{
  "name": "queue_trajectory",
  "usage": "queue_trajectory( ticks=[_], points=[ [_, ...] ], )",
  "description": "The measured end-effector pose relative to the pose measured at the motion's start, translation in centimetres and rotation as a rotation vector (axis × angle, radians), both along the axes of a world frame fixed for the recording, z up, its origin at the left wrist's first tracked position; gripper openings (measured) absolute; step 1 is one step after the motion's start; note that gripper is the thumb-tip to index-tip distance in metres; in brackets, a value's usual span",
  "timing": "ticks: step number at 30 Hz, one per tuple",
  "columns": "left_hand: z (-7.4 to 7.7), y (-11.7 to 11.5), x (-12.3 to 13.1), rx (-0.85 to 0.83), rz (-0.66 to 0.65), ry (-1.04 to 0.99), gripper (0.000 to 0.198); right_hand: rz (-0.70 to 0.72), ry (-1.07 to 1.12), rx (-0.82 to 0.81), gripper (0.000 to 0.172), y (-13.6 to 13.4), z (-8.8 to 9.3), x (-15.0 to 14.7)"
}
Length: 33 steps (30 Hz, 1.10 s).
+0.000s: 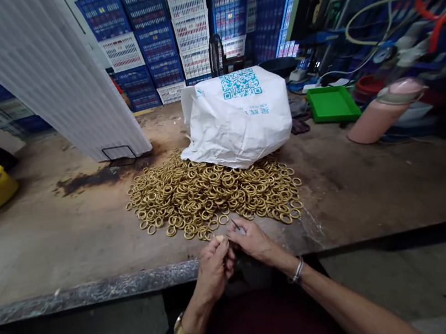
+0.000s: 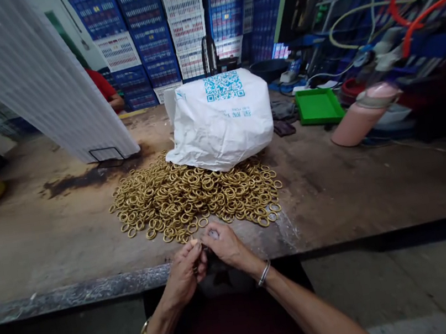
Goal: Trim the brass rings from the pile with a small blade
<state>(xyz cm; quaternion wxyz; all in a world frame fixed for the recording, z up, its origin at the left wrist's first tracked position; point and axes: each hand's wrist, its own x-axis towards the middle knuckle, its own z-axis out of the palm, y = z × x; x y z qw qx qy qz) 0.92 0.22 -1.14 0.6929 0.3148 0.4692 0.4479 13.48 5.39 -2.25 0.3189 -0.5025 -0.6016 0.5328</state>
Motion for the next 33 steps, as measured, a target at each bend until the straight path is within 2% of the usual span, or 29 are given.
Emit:
queue_trajectory(
  ticks=[3,11,13,15,18,21,27,33],
  points=[
    [0.0,0.0,-0.1,-0.02,0.014,-0.079,0.028,0.014,0.048,-0.019,0.013,-0.2,0.1,-0.1],
    [0.4,-0.3,0.0,-0.021,0.043,-0.085,0.031,0.036,0.121,-0.11,0.013,-0.1,0.6,0.0],
    [0.4,-0.3,0.0,-0.018,0.059,-0.08,0.03,-0.011,0.046,-0.046,0.011,0.0,0.4,0.3],
    [0.4,-0.3,0.0,-0.008,0.081,-0.063,0.029,-0.037,-0.097,0.093,0.011,-0.1,0.3,0.5],
    [0.2,-0.3,-0.2,0.018,0.104,0.006,0.029,0.068,-0.291,0.29,0.012,-0.6,0.2,0.9],
    [-0.1,-0.3,-0.3,0.053,0.106,0.111,0.03,0.183,-0.41,0.386,0.012,-1.2,0.0,0.9],
    [-0.5,-0.4,-0.3,0.083,0.098,0.193,0.034,0.22,-0.496,0.435,0.013,-1.5,-0.3,0.8],
    [-0.4,-0.4,-0.5,0.127,0.082,0.226,0.036,0.276,-0.468,0.391,0.014,-1.3,0.6,0.9]
  ],
)
